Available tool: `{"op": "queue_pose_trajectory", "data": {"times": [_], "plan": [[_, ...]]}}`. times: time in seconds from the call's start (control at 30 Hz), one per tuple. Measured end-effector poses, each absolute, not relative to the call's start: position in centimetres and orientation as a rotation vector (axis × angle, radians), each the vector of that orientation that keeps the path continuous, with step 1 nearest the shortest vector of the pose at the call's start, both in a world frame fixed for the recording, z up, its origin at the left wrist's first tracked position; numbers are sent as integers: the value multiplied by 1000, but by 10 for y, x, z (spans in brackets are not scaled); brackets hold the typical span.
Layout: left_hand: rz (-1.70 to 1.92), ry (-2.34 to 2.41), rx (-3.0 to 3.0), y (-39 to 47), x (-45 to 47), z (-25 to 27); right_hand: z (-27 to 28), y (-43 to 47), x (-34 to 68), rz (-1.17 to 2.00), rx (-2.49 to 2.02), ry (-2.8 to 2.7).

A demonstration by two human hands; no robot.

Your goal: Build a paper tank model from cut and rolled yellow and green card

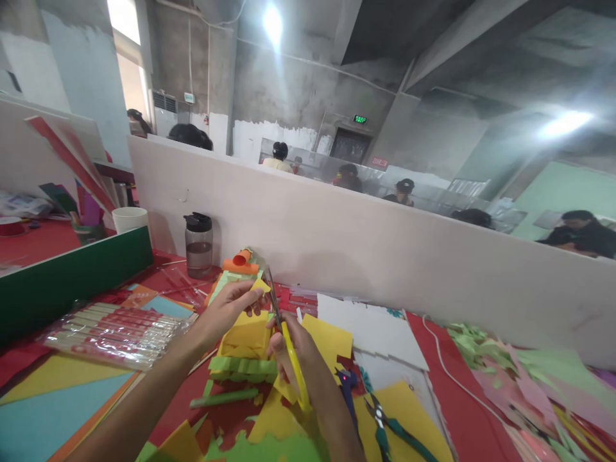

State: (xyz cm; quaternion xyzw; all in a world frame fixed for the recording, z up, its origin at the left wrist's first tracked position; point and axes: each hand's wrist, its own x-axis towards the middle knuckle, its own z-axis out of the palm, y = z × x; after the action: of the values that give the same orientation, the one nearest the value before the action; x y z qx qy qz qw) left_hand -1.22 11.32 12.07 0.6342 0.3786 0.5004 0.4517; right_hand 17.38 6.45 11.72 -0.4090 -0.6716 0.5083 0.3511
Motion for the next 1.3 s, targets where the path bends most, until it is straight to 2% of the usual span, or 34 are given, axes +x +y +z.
{"op": "queue_pose_trajectory", "data": {"times": [0.57,1.3], "plan": [[1253,944,1562,102,-3,133,111,64,179,1292,-1112,-1619],[1304,887,1575,108,-2,122,112,67,168,1200,-1117,-1681]]}}
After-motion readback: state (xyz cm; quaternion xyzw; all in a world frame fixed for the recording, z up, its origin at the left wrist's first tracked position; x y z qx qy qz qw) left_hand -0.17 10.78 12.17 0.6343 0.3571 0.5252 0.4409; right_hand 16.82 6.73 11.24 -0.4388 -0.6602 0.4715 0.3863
